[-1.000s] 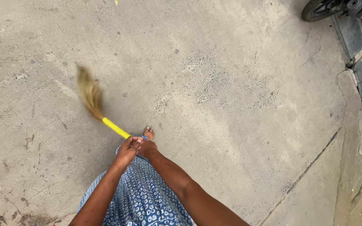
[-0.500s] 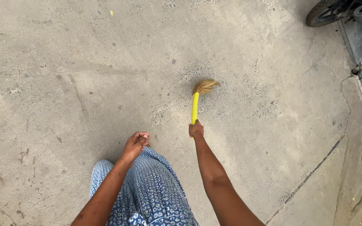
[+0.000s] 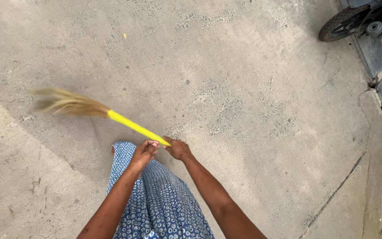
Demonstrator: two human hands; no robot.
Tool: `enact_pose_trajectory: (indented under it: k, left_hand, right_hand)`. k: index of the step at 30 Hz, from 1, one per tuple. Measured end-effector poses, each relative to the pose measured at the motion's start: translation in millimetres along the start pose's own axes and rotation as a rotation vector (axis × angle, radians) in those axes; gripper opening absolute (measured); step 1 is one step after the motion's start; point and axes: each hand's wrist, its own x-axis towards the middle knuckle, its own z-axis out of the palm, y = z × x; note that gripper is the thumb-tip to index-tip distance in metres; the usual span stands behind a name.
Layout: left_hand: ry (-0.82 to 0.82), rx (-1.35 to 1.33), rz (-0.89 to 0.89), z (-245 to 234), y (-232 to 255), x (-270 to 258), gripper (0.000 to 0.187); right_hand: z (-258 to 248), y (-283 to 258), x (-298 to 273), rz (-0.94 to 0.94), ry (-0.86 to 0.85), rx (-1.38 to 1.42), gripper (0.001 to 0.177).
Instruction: The person sweeps an outdoor concrete area with a handheld broom, collects a dustpan, and then moves inside to arrange a small rug and clean a mop by dipping it in a bucket of water.
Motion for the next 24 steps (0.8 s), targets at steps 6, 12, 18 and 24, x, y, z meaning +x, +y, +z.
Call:
enact_pose_trajectory:
  k: [6, 12, 18, 24]
  left_hand:
    - [-0.041, -0.007, 0.015, -40, 41, 12, 0.032]
    - [0.04, 0.008, -0.002, -106, 73, 1, 0.032]
    - [0.065, -0.086, 0.026, -131, 99, 10, 0.03]
    - [0.038, -0.084, 0.01, -127, 131, 20, 0.031]
  right_hand:
    - [-75, 72, 32, 0.389, 0.314, 0.242, 0.07]
    - [-18, -58, 108, 0.287, 0.052, 0.061, 0.053]
    - [53, -185, 92, -0.072, -0.148, -0.161, 0.042]
    - [-39, -132, 92, -0.074, 0.037, -0.017, 0.068]
